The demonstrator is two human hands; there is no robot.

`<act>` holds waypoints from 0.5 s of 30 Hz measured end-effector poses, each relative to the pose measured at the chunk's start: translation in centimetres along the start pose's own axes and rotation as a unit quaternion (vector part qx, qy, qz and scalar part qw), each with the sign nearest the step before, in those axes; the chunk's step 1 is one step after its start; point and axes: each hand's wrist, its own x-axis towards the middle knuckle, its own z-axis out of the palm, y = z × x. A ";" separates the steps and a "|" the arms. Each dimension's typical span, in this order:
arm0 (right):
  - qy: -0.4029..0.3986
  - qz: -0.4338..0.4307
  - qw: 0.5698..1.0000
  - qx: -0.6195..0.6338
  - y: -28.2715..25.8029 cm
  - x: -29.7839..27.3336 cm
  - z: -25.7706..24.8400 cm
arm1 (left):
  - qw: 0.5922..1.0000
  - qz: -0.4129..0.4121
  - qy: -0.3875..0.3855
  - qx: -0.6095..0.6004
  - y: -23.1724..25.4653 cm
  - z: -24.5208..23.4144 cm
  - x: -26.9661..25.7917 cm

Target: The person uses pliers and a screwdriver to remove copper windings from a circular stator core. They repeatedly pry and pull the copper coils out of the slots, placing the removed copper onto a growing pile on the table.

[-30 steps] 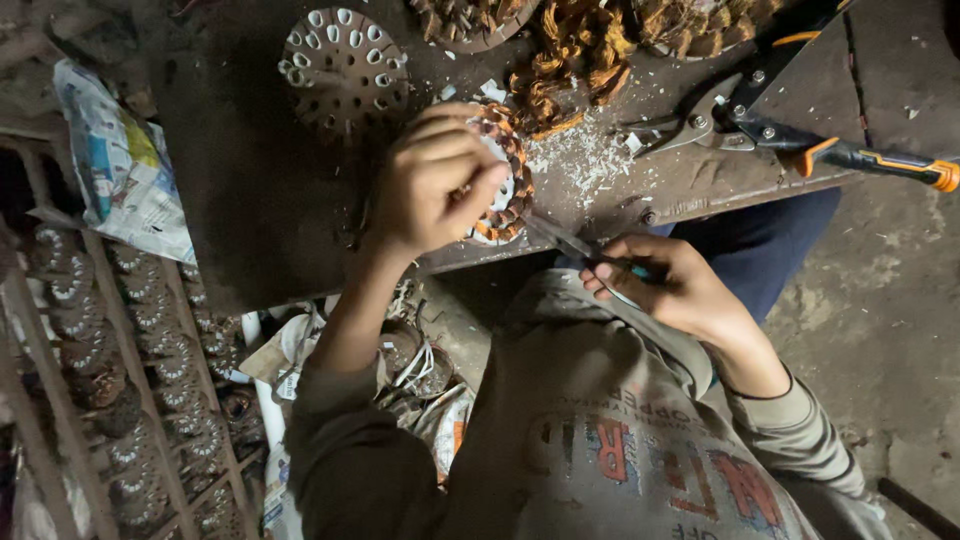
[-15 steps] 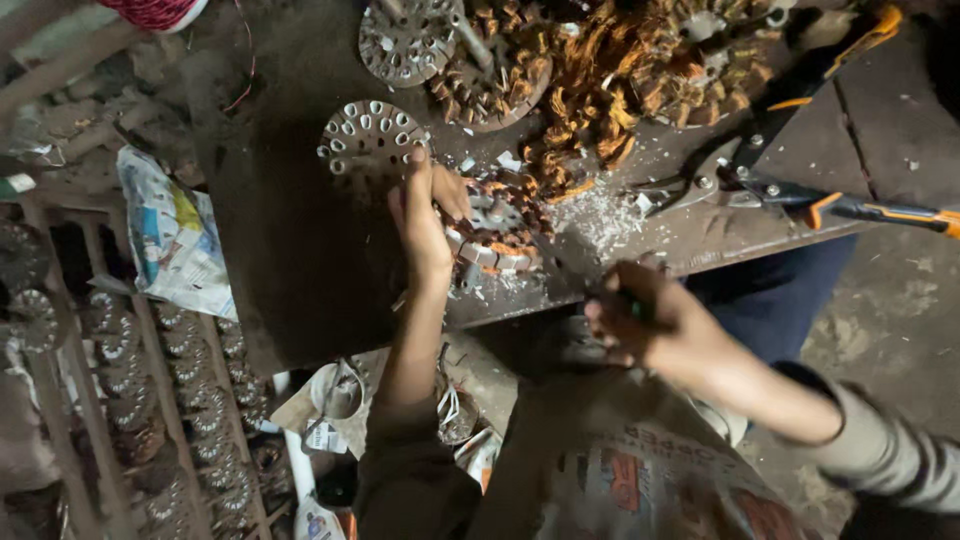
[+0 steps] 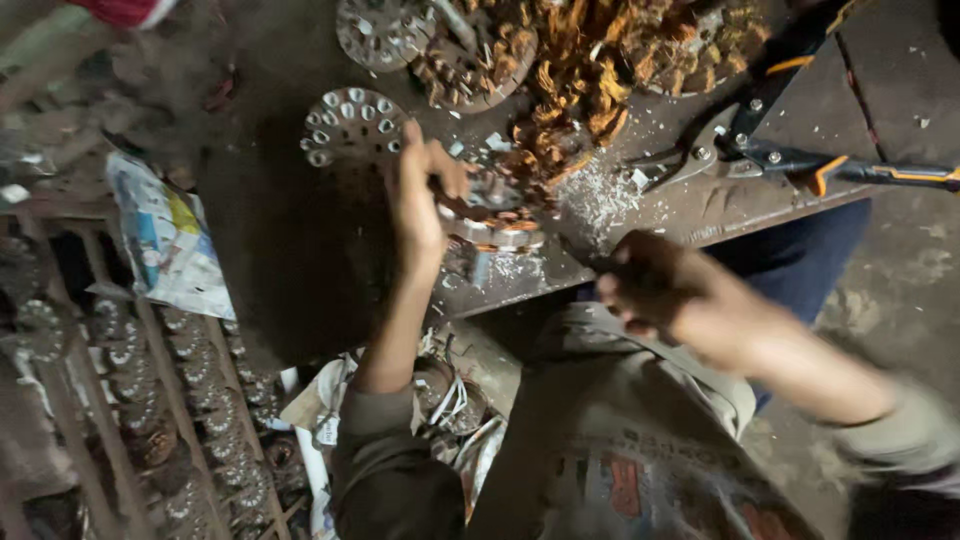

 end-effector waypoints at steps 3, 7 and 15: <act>-0.016 0.113 0.992 -0.058 -4.6 1.1 -2.8 | 0.944 0.161 -0.146 0.250 1.9 -0.3 -2.4; -0.033 0.212 0.954 -0.207 -7.9 1.9 -1.9 | 0.874 0.225 -0.174 0.393 3.0 -0.6 -4.8; 0.040 0.010 0.992 -0.120 -3.6 -1.5 0.3 | 0.864 0.270 -0.162 0.392 0.9 -1.5 -4.8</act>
